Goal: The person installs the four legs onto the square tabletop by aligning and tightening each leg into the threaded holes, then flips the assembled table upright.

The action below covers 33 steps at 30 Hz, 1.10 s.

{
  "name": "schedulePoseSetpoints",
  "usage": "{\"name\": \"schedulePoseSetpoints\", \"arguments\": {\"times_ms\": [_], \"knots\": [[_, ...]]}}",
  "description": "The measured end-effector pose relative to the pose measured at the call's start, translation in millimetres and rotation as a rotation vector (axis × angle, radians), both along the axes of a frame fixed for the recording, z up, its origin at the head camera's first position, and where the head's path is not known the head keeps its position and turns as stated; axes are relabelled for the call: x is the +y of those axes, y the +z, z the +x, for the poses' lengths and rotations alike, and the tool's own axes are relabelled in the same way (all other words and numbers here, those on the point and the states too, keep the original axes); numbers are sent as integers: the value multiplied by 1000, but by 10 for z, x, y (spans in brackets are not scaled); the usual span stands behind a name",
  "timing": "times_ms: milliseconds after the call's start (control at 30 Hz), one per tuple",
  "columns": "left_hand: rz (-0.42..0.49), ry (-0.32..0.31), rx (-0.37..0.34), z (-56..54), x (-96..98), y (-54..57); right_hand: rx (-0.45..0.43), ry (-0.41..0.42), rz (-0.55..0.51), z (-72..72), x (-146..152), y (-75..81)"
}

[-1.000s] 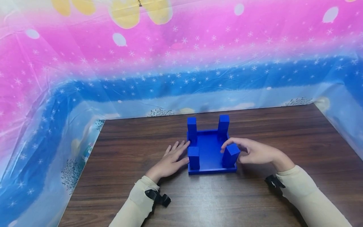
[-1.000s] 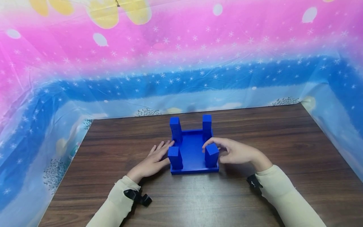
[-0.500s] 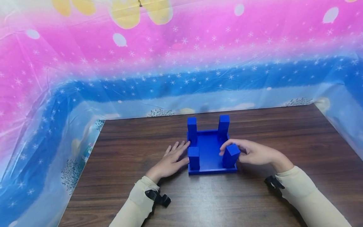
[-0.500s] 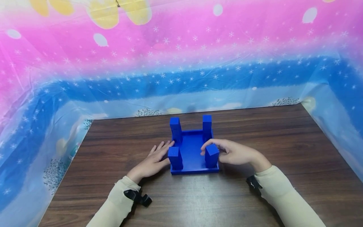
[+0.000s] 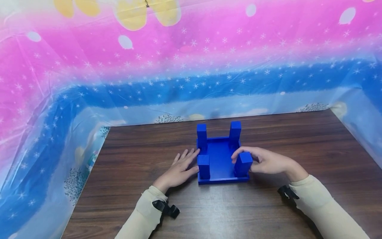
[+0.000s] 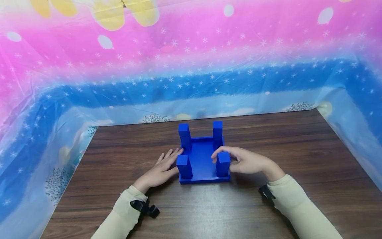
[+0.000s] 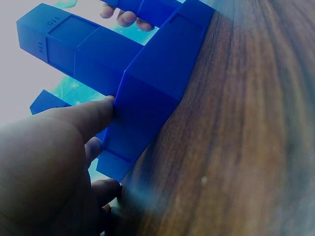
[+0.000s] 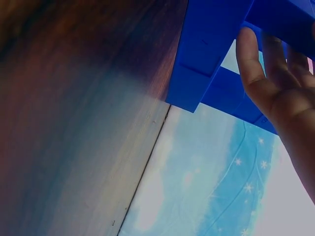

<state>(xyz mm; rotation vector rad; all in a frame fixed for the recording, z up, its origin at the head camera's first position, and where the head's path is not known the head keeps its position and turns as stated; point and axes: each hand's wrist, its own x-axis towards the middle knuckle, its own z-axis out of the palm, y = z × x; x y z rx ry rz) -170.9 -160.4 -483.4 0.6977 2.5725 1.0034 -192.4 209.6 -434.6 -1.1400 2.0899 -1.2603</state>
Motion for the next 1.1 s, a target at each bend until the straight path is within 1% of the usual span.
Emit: {"name": "schedulePoseSetpoints", "arguments": {"times_ms": [100, 333, 567, 700, 1000, 1100], "knots": [[1, 0, -2, 1, 0, 0, 1, -10, 9, 2, -4, 0], [1, -4, -3, -6, 2, -9, 8, 1, -12, -1, 6, -5], [1, -1, -2, -7, -3, -7, 26, -15, 9, -9, -1, 1], [6, -3, -5, -4, -5, 1, 33, -19, 4, -9, -4, 1], [5, -4, -7, -11, -3, -7, -35, 2, -26, -9, 3, -17], [4, -2, -7, -9, -5, -10, -47, 2, -22, -12, 3, -20]]}}
